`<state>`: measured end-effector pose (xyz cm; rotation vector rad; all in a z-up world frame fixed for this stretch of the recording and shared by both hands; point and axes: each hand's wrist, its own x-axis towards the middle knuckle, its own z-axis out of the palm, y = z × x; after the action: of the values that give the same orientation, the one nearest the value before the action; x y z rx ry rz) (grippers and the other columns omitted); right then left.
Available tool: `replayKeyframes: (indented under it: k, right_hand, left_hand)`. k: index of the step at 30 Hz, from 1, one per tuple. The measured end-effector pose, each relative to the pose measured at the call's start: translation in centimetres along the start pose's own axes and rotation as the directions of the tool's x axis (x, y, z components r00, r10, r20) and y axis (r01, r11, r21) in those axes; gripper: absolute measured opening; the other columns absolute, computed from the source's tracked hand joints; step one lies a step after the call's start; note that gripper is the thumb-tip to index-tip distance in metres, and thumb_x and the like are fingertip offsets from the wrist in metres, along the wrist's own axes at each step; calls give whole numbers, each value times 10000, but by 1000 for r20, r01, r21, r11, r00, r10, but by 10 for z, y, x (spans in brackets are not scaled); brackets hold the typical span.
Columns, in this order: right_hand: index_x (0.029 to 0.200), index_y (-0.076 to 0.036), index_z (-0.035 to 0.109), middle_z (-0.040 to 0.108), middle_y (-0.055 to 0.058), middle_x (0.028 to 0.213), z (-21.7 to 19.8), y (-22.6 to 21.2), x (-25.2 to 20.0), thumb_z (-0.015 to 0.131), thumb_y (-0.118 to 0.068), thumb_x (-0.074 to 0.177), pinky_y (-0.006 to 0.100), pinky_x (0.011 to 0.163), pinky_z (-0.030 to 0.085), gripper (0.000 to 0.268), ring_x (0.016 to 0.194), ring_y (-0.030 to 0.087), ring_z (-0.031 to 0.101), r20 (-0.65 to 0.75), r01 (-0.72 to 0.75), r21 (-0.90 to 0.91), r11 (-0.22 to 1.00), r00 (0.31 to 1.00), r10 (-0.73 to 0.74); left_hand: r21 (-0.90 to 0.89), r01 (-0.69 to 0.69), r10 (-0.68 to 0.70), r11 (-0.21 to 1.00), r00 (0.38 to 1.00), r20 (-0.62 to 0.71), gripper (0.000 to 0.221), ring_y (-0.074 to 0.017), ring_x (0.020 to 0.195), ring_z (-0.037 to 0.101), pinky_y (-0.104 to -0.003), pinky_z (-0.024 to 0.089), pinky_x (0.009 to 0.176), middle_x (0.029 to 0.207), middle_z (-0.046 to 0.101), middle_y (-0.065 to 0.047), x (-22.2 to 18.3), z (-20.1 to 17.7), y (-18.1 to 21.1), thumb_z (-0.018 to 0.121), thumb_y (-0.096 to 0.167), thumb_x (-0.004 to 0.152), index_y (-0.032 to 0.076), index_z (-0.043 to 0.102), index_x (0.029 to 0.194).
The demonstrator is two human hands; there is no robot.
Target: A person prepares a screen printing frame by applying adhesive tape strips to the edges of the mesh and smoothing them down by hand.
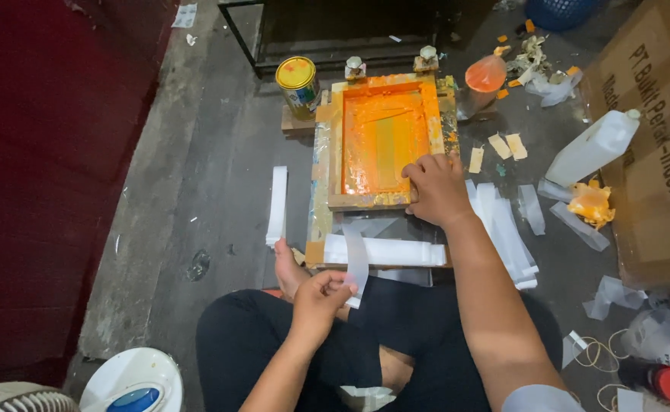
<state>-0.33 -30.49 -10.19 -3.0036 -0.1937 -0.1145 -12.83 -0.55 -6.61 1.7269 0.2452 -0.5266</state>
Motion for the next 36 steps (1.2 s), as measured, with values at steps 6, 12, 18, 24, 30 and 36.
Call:
replayKeyframes:
  k: [6,12,18,24,30,36]
  right_hand:
    - [1149,-237,681,635,0,1136,-50,4,5,917,-462,636,610,1213,195,608,1161,287,533,-132,25,82,996,991,-14]
    - [1188,-177,711,653,8,1158,-85,-2,10,968,-216,730,658,1235,173,526,1258,311,575,-505,100,256,962,862,45]
    - [1273,-164,726,651,58,1306,-76,-4,17,959,-296,823,643,1232,86,524,1379,354,505,-645,89,192,977,762,58]
    - [1321,-167,735,590,146,1407,-63,-7,23,940,-263,904,720,1159,30,474,1444,448,393,-702,22,164,986,705,101]
    - [1375,-158,730,550,205,1460,-57,-7,30,875,-321,944,745,1110,15,483,1447,525,315,-761,16,146,989,641,102]
    - [1373,-184,739,554,216,1473,-52,-5,31,874,-339,936,749,1121,13,483,1453,531,325,-748,-4,180,984,649,139]
  left_hand:
    - [3,-19,19,1000,1000,-12,204,-119,777,732,-245,578,718,845,791,-26,10,6,3,804,188,844,87,814,1021]
    - [-118,-65,61,991,997,-39,314,-111,700,652,-220,580,613,835,685,-97,52,29,4,825,75,825,-38,761,1110]
    - [-169,-105,98,980,994,-46,373,-131,693,664,-262,601,635,859,722,-131,89,53,33,810,123,842,-57,721,1156]
    - [-191,-105,90,976,992,-87,553,-146,710,685,-242,620,621,937,710,-172,131,80,41,794,52,815,-58,608,1324]
    - [-29,-147,141,989,979,-146,298,-163,694,733,-278,628,568,970,745,-160,170,102,29,766,76,856,21,753,1148]
    - [164,-133,161,977,972,-173,382,-291,1122,707,-387,553,946,1149,759,-143,192,109,16,802,202,830,127,773,1203]
